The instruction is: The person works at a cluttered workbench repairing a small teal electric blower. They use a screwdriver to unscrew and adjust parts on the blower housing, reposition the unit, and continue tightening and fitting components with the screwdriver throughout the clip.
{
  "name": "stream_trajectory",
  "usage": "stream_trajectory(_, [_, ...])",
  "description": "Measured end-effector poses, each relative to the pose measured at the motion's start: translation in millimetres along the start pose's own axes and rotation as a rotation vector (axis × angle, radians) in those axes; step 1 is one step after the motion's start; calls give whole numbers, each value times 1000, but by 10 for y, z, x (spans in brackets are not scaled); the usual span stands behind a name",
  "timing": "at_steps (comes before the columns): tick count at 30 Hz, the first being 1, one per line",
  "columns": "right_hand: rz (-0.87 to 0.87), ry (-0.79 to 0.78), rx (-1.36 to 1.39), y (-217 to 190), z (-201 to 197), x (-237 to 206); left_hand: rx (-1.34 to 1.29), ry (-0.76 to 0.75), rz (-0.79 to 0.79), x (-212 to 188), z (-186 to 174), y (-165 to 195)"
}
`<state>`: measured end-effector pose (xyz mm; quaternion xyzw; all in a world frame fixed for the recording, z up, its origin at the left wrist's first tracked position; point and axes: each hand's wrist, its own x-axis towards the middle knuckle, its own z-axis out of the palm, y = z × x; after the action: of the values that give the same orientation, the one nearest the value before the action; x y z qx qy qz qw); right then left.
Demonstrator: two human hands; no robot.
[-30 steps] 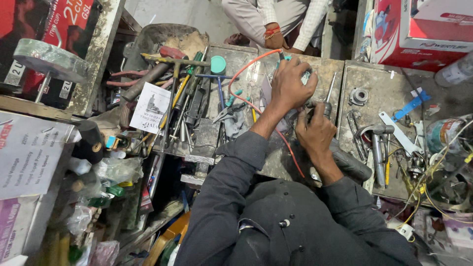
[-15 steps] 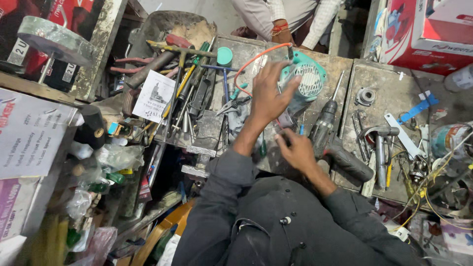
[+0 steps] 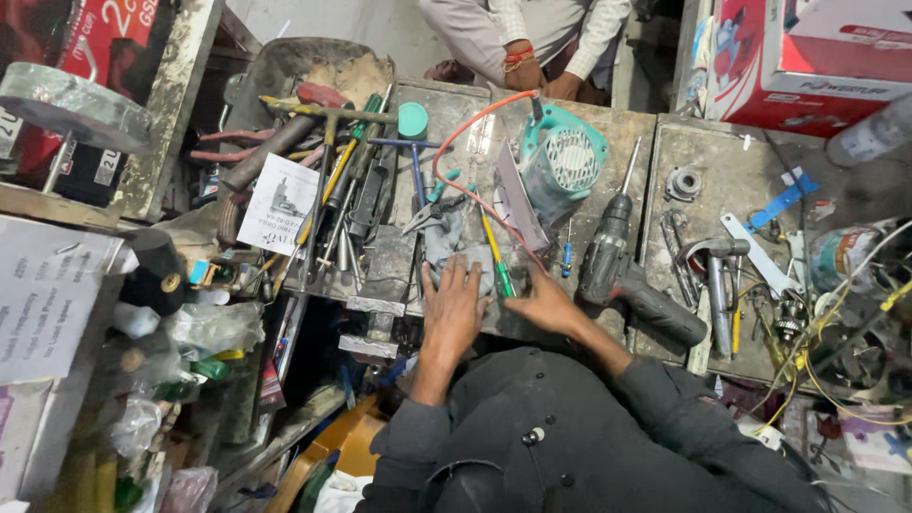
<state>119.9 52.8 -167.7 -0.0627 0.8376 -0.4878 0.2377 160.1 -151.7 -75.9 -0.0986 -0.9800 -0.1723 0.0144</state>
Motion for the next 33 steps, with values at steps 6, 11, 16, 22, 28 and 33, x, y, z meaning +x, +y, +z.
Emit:
stream_trajectory(6, [252,-328,699,556,-336,-373,162,-18,21,36,73,-23])
stream_trajectory(11, [224,-193,455,734,-668,-676,-266,393,-53,172,-53,90])
stream_trajectory(16, [83,1,390,619,-873,-1032,-729,364,-363,319,-83,167])
stream_trajectory(22, [-31,389,403,315,-820,-1531,-1080,331,-35,425,120,498])
stream_trajectory(28, [34,588,338,-36,-667,-1723,-1682,-54,-168,588,585,1071])
stream_trajectory(33, [60,687,239,-192,-651,-1676,-1877,-209,-298,751,845,1189])
